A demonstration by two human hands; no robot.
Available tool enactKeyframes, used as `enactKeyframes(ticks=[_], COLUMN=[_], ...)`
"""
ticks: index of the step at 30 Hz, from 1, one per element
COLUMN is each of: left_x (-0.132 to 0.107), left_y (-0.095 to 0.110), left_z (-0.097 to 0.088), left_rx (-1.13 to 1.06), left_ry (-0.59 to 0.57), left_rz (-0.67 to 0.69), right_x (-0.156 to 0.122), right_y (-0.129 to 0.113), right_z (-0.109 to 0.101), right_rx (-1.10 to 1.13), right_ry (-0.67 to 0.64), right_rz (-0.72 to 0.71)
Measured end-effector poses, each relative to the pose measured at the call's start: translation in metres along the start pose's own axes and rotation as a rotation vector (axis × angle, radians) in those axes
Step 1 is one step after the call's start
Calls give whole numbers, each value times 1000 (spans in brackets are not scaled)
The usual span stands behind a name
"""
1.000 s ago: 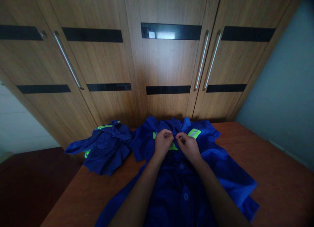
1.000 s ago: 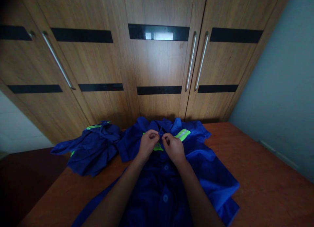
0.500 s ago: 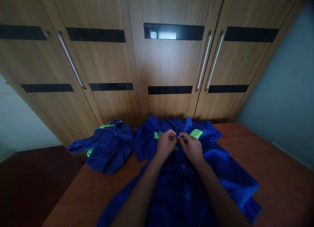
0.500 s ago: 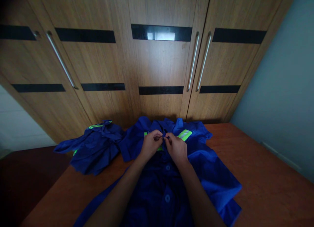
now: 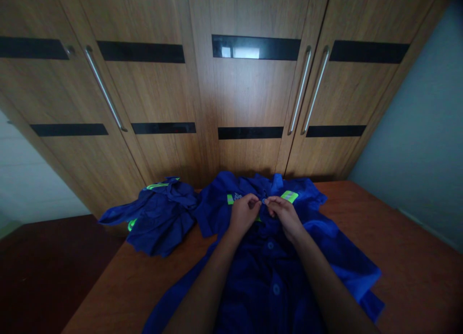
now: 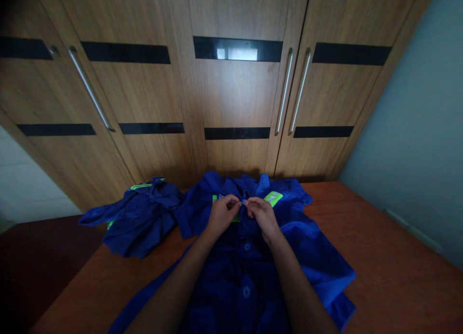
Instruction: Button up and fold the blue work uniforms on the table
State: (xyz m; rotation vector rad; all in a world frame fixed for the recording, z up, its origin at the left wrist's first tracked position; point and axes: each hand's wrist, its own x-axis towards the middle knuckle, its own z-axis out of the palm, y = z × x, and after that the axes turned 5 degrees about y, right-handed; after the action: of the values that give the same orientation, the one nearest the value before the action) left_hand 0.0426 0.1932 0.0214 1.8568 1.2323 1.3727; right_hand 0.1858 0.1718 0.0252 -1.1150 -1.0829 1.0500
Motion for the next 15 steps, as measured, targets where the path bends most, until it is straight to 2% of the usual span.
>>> enactKeyframes(ticks=[5,10,13,15], left_x=[1,-1,-3,-5], left_y=[-3,0,4,6], left_z=[-5,-6,-5,-5], left_rx=[103,211,263,294], left_ry=[-108,-179,-199,-212], left_rz=[7,28,34,33], right_x=[4,4,3,9], right_y=[8,12,2,-10], right_z=[-3,-9,-8,0], right_rx=[-161,-574,-804,-922], right_ry=[-14,129,269,287], right_rz=[-54,-184,-273,-339])
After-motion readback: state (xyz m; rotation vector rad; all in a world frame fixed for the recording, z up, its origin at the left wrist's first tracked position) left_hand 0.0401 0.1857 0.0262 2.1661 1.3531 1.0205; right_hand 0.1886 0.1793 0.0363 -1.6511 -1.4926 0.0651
